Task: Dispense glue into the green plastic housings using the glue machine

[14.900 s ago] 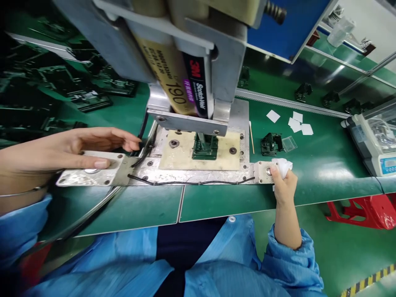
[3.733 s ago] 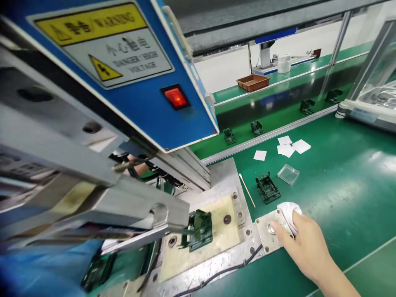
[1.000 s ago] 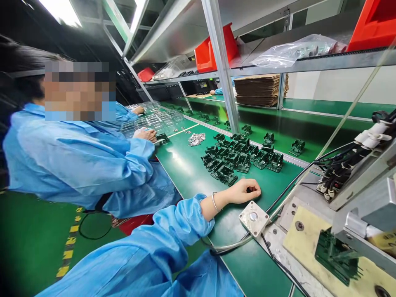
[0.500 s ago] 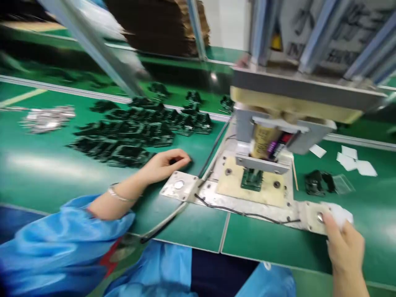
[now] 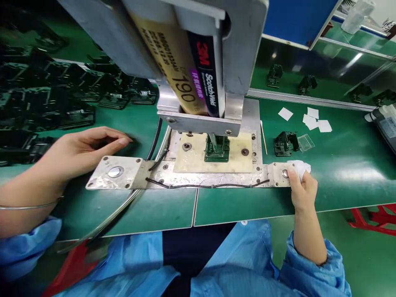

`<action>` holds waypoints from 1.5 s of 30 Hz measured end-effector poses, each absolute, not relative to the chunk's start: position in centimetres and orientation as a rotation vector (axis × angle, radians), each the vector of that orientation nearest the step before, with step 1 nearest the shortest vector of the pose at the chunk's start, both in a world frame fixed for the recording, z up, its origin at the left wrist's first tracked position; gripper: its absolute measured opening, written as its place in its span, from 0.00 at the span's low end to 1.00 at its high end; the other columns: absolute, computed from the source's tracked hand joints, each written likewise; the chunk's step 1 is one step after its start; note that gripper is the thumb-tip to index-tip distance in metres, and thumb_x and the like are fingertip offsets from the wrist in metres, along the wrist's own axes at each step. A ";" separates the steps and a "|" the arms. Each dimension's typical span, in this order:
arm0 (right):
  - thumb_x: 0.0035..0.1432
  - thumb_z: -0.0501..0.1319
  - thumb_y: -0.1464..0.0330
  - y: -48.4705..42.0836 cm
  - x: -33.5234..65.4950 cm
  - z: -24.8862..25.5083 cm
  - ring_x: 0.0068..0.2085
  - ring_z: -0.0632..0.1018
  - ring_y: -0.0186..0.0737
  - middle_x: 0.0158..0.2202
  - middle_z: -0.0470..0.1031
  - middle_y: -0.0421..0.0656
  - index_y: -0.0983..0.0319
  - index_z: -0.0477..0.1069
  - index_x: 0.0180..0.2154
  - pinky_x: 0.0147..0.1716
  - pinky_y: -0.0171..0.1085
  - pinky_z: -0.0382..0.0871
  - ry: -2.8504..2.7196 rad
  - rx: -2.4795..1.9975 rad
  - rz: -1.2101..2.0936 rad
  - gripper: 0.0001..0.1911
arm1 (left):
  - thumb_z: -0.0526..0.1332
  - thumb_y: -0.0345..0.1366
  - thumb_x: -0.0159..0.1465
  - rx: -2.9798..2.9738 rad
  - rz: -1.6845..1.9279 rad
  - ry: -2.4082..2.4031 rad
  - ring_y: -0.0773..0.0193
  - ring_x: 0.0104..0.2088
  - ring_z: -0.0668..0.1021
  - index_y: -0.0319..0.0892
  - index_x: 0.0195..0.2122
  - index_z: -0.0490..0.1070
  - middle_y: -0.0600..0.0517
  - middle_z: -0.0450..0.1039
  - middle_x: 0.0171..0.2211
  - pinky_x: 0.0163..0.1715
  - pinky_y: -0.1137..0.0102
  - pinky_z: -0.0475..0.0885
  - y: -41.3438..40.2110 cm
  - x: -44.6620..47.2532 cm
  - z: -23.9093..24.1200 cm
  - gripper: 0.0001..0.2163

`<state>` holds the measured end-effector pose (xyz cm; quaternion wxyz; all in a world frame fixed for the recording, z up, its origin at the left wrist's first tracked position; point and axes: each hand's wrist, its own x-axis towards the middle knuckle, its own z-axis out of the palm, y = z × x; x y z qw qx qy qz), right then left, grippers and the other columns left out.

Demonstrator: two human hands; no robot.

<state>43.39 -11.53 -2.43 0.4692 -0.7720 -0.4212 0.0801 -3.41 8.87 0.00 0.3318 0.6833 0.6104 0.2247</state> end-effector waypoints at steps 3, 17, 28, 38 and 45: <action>0.54 0.63 0.48 -11.5 43.3 -2.3 0.25 0.67 0.41 0.19 0.63 0.39 0.61 0.69 0.20 0.26 0.38 0.61 -1.042 -1.902 0.196 0.25 | 0.62 0.54 0.53 1.791 0.586 1.586 0.61 0.33 0.72 0.41 0.35 0.73 0.51 0.74 0.34 0.35 0.70 0.65 8.8 -3.3 0.0 0.20; 0.54 0.65 0.51 -11.4 43.2 -2.1 0.29 0.70 0.44 0.23 0.69 0.42 0.66 0.77 0.27 0.30 0.39 0.63 -0.999 -1.871 0.199 0.23 | 0.65 0.53 0.52 1.718 0.637 1.616 0.65 0.32 0.69 0.39 0.37 0.72 0.51 0.72 0.33 0.33 0.71 0.63 8.1 -2.7 0.6 0.22; 0.52 0.65 0.50 -11.4 43.1 -1.9 0.26 0.65 0.40 0.19 0.64 0.40 0.66 0.75 0.23 0.26 0.39 0.58 -0.974 -1.902 0.206 0.24 | 0.64 0.54 0.52 1.725 0.639 1.627 0.66 0.30 0.68 0.37 0.37 0.72 0.51 0.70 0.31 0.30 0.72 0.60 7.7 -2.2 1.0 0.23; 0.51 0.65 0.51 -11.3 43.0 -1.8 0.28 0.69 0.44 0.21 0.66 0.42 0.66 0.75 0.24 0.29 0.40 0.64 -0.986 -1.901 0.193 0.23 | 0.66 0.56 0.51 1.703 0.636 1.614 0.66 0.31 0.69 0.38 0.37 0.72 0.52 0.71 0.32 0.31 0.72 0.62 7.8 -2.2 1.1 0.24; 0.51 0.65 0.50 -11.2 42.9 -1.7 0.29 0.69 0.44 0.21 0.67 0.42 0.66 0.76 0.25 0.29 0.39 0.64 -0.972 -1.900 0.205 0.24 | 0.65 0.56 0.50 1.716 0.639 1.637 0.66 0.31 0.69 0.38 0.36 0.73 0.52 0.72 0.31 0.31 0.72 0.63 7.9 -2.1 1.1 0.25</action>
